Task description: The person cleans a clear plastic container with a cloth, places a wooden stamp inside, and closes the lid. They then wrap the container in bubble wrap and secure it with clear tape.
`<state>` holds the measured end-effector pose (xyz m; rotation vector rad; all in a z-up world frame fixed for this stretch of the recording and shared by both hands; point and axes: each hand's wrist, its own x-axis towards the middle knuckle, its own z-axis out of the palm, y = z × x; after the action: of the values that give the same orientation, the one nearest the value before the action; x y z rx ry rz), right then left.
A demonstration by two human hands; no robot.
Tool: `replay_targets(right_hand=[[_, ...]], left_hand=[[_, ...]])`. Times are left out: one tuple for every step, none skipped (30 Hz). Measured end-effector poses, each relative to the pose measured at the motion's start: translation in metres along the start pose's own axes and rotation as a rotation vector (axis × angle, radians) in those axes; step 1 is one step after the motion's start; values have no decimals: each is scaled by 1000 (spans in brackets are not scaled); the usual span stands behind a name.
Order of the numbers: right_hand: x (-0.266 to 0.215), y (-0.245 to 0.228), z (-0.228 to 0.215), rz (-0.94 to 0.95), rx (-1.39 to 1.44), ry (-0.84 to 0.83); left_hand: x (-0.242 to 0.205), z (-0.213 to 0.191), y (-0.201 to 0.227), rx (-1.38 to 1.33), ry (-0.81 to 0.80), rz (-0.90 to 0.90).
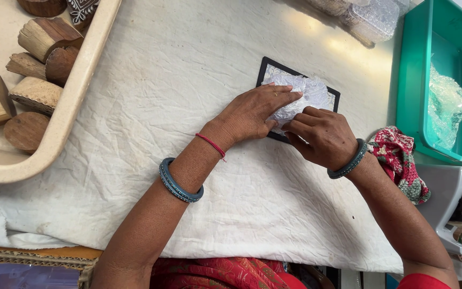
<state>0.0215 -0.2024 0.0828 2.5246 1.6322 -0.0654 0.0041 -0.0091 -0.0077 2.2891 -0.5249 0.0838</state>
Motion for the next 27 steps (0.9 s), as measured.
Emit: replay_targets(right_hand=[[1, 1, 2, -12, -13, 33], [2, 3, 5, -12, -14, 33], [3, 4, 8, -5, -76, 36], [5, 6, 12, 2, -138, 39], [5, 7, 13, 1, -138, 38], [4, 7, 14, -5, -149, 65], [4, 7, 15, -12, -161, 91], [5, 6, 15, -13, -161, 90], [5, 6, 15, -14, -158, 109], [5, 5, 15, -15, -155, 128], [5, 4, 15, -14, -155, 128], [6, 4, 15, -8, -164, 126], [6, 3, 15, -2, -172, 125], [6, 2, 15, -1, -171, 125], [7, 2, 15, 12, -174, 118], [8, 1, 14, 23, -178, 114], [8, 1, 14, 24, -178, 114], [8, 1, 14, 33, -175, 110], [9, 0, 13, 42, -172, 106], [8, 0, 13, 43, -172, 107], [8, 1, 13, 39, -168, 115], [8, 1, 13, 35, -163, 122], [8, 1, 12, 36, -163, 122], [8, 1, 11, 33, -163, 122], [8, 1, 10, 30, -162, 122], [8, 2, 12, 31, -162, 122], [7, 3, 14, 41, -165, 108]], left_hand=[[0, 0, 0, -5, -2, -3], [0, 0, 1, -5, -1, -3], [0, 0, 2, -11, -4, -3], [0, -1, 2, -16, -7, -4], [1, 0, 2, -16, -6, -5], [1, 0, 2, -14, -6, -3], [1, 1, 2, -12, -6, -1], [1, 3, 0, -13, -5, -1], [1, 5, -3, -6, 11, 15], [1, 8, -5, 1, 26, 32], [0, 3, -3, 1, 26, 32], [-1, -1, -1, -9, 21, 44], [-1, -6, 1, -20, 17, 55], [-2, -6, 1, -20, 15, 56], [-2, -6, 1, -34, 8, 55], [-2, -6, 1, -47, 2, 54], [-2, -5, 2, -47, 1, 54], [-1, -4, 3, -47, 16, 49], [-1, -4, 4, -48, 30, 44], [-2, -3, 5, -46, 30, 45], [-2, -3, 5, -49, 40, 36], [-2, -3, 6, -53, 50, 28], [-3, -3, 7, -52, 49, 28], [-3, -3, 7, -52, 58, 25], [-3, -4, 8, -52, 67, 21], [-3, -2, 7, -52, 67, 21], [-4, -1, 7, -48, 87, 33]])
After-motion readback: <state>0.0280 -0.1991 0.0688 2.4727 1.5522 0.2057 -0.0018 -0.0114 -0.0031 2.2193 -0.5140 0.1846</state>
